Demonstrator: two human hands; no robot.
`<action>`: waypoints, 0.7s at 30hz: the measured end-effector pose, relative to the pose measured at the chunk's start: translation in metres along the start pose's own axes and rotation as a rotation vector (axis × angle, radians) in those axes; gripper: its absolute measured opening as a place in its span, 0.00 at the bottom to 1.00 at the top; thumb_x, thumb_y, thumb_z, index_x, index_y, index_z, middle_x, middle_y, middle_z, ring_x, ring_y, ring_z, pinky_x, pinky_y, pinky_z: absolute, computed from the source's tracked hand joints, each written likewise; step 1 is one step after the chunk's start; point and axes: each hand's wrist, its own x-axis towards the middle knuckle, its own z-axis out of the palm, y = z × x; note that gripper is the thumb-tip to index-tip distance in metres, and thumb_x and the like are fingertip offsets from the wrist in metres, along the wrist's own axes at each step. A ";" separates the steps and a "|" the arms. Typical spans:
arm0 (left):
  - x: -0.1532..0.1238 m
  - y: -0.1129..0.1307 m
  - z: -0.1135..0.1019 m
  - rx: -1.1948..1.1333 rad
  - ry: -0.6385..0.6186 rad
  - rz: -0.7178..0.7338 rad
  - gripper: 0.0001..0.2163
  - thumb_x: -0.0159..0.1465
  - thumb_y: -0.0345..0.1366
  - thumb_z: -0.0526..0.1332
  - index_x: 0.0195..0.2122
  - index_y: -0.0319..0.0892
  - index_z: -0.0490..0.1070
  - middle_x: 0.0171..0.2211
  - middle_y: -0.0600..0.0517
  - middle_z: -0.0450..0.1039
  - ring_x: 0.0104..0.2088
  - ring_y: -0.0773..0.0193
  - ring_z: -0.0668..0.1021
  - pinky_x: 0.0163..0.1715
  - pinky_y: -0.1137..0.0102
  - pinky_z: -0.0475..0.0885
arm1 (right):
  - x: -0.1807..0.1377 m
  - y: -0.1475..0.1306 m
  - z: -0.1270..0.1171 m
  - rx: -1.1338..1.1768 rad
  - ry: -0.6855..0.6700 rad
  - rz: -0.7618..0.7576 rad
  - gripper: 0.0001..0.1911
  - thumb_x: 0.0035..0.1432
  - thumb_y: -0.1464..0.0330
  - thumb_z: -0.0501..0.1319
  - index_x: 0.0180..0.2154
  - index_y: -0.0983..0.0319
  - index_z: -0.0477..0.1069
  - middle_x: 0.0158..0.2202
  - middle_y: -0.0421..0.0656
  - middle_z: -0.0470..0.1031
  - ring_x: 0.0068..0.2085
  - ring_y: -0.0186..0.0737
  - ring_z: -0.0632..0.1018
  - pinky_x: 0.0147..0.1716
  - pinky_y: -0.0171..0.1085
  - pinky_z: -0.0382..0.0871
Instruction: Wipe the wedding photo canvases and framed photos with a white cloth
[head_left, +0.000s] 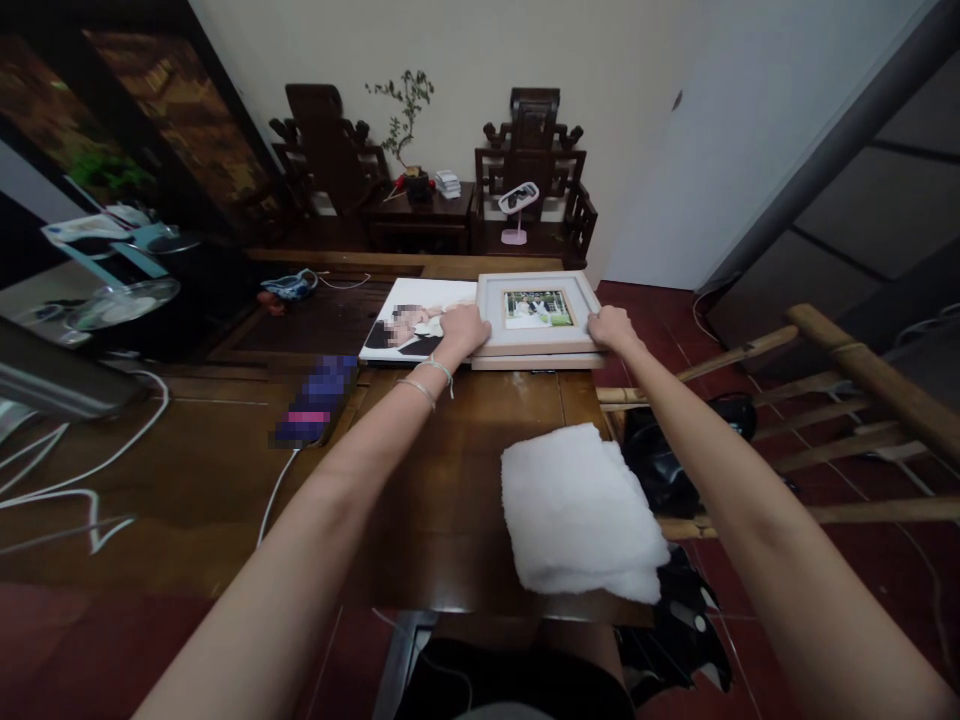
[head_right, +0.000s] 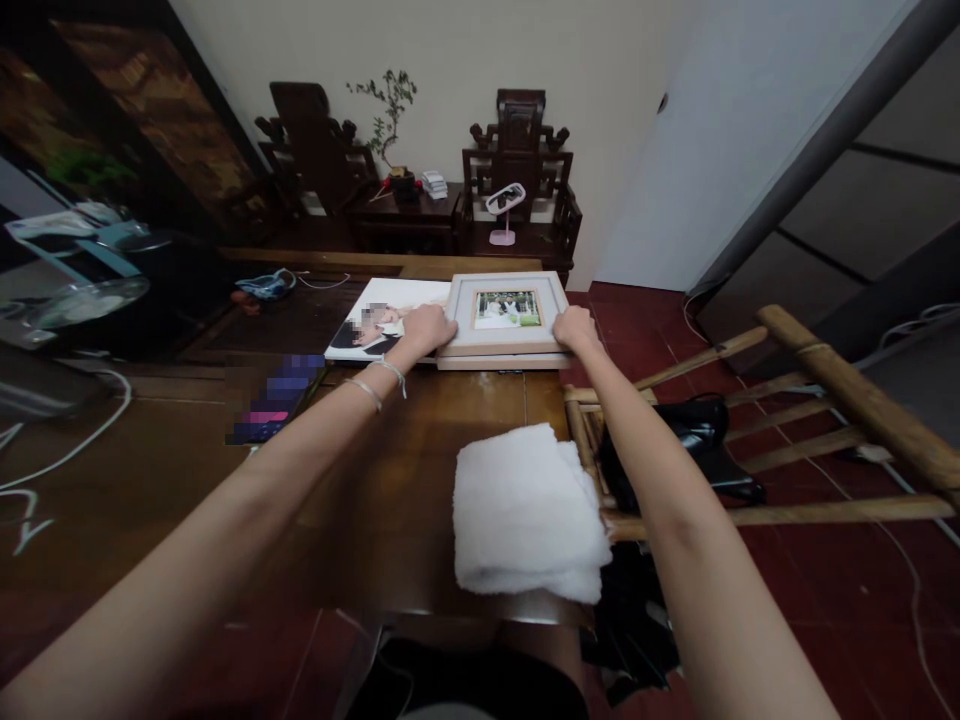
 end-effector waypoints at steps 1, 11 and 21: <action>0.001 0.002 -0.001 -0.007 -0.005 0.013 0.11 0.46 0.24 0.67 0.19 0.39 0.64 0.42 0.32 0.72 0.60 0.33 0.61 0.57 0.52 0.56 | -0.002 0.000 -0.003 0.004 0.011 -0.005 0.22 0.61 0.66 0.53 0.49 0.77 0.70 0.50 0.68 0.70 0.52 0.59 0.73 0.48 0.47 0.65; -0.038 0.039 -0.066 -0.526 -0.317 -0.118 0.07 0.56 0.30 0.66 0.34 0.33 0.73 0.33 0.40 0.75 0.49 0.43 0.75 0.46 0.57 0.72 | -0.066 0.010 -0.078 0.111 0.270 -0.083 0.20 0.61 0.62 0.51 0.42 0.71 0.70 0.45 0.61 0.73 0.50 0.57 0.72 0.49 0.49 0.63; -0.153 0.010 -0.133 -1.077 -0.164 -0.298 0.13 0.61 0.32 0.62 0.46 0.36 0.73 0.33 0.46 0.78 0.45 0.48 0.78 0.45 0.61 0.76 | -0.210 0.060 -0.065 0.472 0.135 -0.207 0.17 0.60 0.54 0.47 0.25 0.56 0.62 0.24 0.44 0.71 0.28 0.44 0.73 0.30 0.40 0.64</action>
